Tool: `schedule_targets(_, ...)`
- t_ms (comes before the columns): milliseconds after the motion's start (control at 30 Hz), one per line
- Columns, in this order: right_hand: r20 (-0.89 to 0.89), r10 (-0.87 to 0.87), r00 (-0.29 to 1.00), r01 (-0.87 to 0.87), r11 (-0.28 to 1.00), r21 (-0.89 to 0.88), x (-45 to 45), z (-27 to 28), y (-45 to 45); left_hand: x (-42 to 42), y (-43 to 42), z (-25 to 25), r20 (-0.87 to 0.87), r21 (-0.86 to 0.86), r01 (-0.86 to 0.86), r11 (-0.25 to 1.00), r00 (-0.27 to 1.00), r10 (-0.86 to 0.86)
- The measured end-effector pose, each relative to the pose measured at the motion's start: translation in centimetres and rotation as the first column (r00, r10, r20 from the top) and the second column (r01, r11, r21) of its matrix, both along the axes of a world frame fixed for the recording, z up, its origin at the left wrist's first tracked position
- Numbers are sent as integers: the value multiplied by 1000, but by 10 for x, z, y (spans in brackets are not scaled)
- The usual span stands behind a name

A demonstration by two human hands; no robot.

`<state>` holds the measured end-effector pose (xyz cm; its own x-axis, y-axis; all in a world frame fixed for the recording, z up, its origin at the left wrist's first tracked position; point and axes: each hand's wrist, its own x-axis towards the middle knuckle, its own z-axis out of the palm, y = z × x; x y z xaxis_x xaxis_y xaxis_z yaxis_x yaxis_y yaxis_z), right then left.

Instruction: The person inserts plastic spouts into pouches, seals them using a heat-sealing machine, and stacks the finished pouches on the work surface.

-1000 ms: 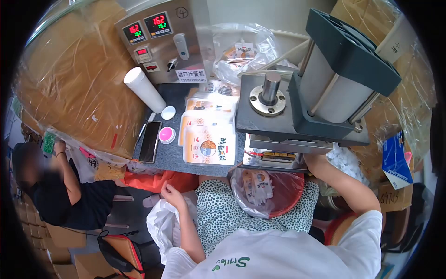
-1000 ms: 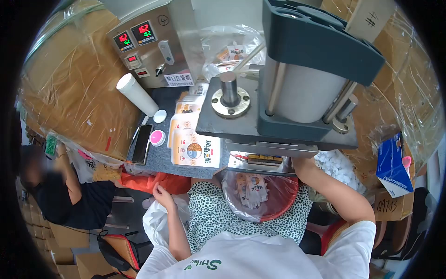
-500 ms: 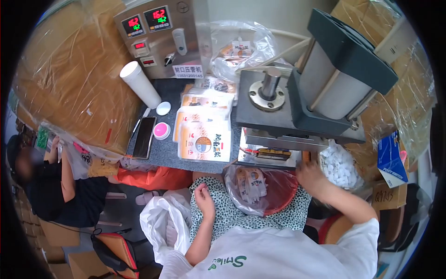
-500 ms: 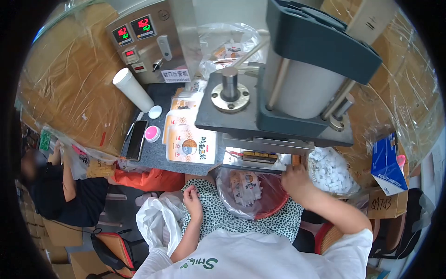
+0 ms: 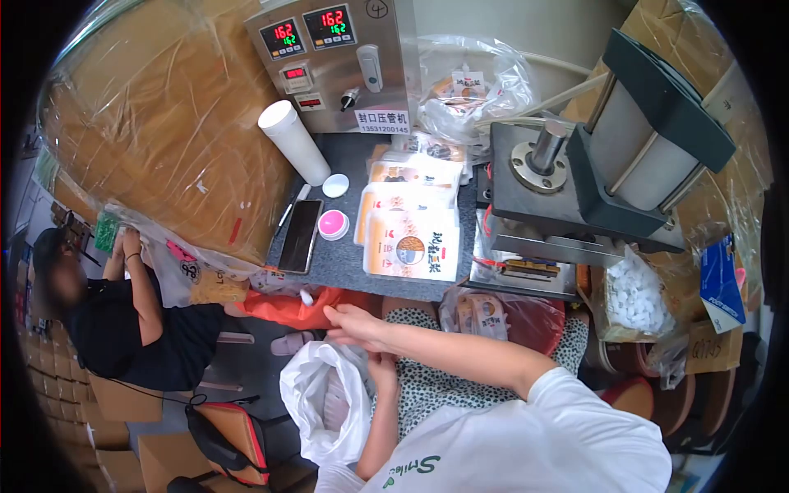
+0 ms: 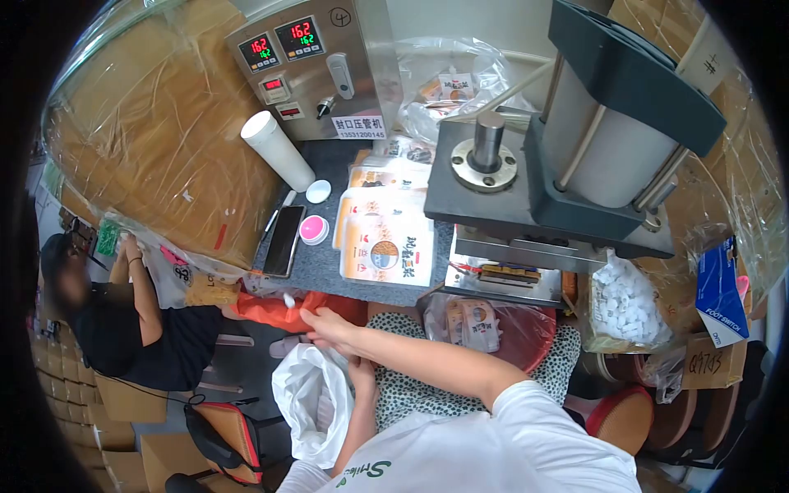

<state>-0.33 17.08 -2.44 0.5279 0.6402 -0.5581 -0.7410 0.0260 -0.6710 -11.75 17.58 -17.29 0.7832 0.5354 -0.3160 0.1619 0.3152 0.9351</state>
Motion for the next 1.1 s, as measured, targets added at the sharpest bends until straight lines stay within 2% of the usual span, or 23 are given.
schedule_targets(67, 78, 61, 995, -56, 996, -62, -10, -38, 1, -5, 7, 15, -6, 0, 1, 1000, 1000, -1)
schedule_targets(100, 121, 85, 989, -73, 992, -102, -13, -53, -8, -7, 11, 16, 49, 130, -41, 991, 998, 34)
schedule_targets(167, -100, 132, 986, -122, 987, 107, -24, -34, -66, -7, 17, 16, 177, 356, -137, 924, 981, 78)
schedule_targets(233, -195, 61, 979, -43, 995, 95, -33, -21, -123, 16, 23, 74, 185, 269, -175, 947, 974, 128)
schedule_targets(300, -194, 6, 981, -4, 1000, 10, -41, -32, -180, 60, 27, 127, 333, 356, -280, 892, 929, 159)
schedule_targets(367, -220, -108, 969, 97, 993, -59, -57, -35, -236, 115, 16, 182, 506, 315, -283, 906, 858, 92)
schedule_targets(433, -234, -273, 933, 238, 957, -164, -76, -47, -282, 173, 16, 217, 396, 683, -93, 724, 880, -261)
schedule_targets(467, -221, -331, 917, 290, 936, -198, -85, -45, -298, 200, 0, 248, 424, 707, -19, 707, 811, -403)
schedule_targets(500, -206, -390, 898, 343, 911, -231, -94, -42, -310, 237, -13, 261, 417, 769, 35, 638, 730, -542)
schedule_targets(567, -236, -470, 850, 420, 877, -234, -111, -53, -327, 312, -46, 267, 384, 833, 94, 545, 611, -692)
schedule_targets(633, -257, -523, 813, 468, 848, -248, -121, -60, -332, 390, -76, 260, 318, 925, -6, 381, 562, -763)
schedule_targets(667, -265, -539, 799, 479, 838, -261, -125, -65, -332, 423, -91, 254, 299, 933, -9, 361, 582, -757)
schedule_targets(733, -293, -574, 765, 514, 818, -260, -135, -95, -334, 485, -119, 237, 261, 947, -14, 320, 617, -743)
schedule_targets(767, -296, -566, 769, 531, 824, -198, -149, -146, -354, 513, -131, 218, 246, 960, -50, 274, 617, -748)
schedule_targets(800, -282, -557, 781, 521, 831, -198, -159, -168, -360, 540, -141, 198, 230, 970, -85, 227, 619, -751)
schedule_targets(833, -271, -546, 793, 509, 838, -199, -157, -173, -362, 551, -147, 196, 211, 977, -115, 179, 624, -752)
schedule_targets(867, -275, -562, 780, 522, 827, -211, -153, -179, -366, 566, -152, 198, -177, 942, 332, 36, 587, -790)
schedule_targets(933, -292, -593, 750, 544, 805, -237, -151, -186, -372, 549, -149, 230, -405, 784, 582, -214, 220, -888)
schedule_targets(1000, -315, -617, 721, 558, 787, -263, -153, -184, -369, 535, -147, 240, -557, 677, 612, -410, 61, -829)
schedule_targets(1067, -336, -614, 714, 546, 789, -282, -154, -176, -363, 516, -143, 232, -694, 665, 533, -523, 183, -697)
schedule_targets(1100, -340, -604, 721, 532, 797, -286, -146, -161, -357, 509, -138, 230, -694, 665, 535, -521, 188, -695)
